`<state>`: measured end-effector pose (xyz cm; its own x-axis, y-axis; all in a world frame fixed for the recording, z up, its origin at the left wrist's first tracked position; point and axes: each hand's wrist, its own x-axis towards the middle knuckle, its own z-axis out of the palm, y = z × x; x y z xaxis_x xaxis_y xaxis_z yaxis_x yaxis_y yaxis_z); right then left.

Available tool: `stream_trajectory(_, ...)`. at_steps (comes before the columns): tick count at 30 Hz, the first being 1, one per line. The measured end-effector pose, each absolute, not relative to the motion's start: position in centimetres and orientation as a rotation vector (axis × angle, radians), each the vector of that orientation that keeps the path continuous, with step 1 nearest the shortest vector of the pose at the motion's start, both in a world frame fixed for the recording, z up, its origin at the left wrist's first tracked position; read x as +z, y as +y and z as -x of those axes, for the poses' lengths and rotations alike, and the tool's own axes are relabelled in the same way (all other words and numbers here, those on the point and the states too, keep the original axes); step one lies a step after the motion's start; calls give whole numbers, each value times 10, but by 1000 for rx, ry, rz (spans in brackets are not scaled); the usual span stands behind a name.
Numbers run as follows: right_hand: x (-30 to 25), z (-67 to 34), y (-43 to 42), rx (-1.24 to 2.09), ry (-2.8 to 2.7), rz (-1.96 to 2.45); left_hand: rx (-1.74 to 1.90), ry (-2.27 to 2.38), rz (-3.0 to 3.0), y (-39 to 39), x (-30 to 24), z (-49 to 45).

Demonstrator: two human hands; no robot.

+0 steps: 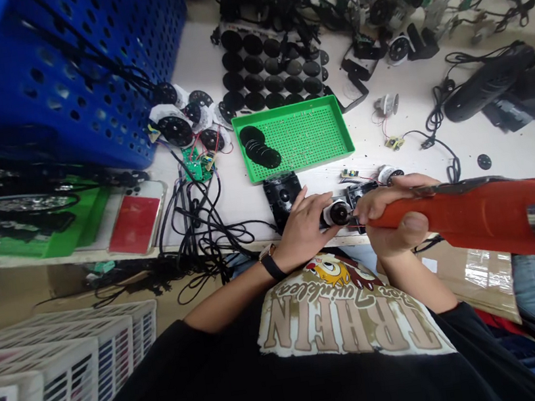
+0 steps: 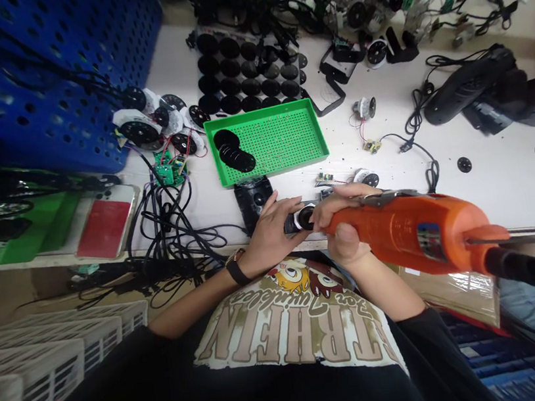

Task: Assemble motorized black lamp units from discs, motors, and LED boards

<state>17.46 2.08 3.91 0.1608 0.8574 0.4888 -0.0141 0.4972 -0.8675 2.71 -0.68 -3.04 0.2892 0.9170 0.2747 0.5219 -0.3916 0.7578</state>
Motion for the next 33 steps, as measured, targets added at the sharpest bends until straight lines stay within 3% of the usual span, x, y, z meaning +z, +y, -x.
stream_trajectory(13, 52, -176, 18, 775, -1102, 702, 911, 1314, -2072, -7, -25, -29)
stream_trajectory(26, 56, -218, 17, 761, -1018, 926, 957, 1334, -1883, -2, -15, -22)
stream_trajectory(33, 56, -220, 10, 730, -1286, 1237, 891, 1313, -1750, 6, -13, -20)
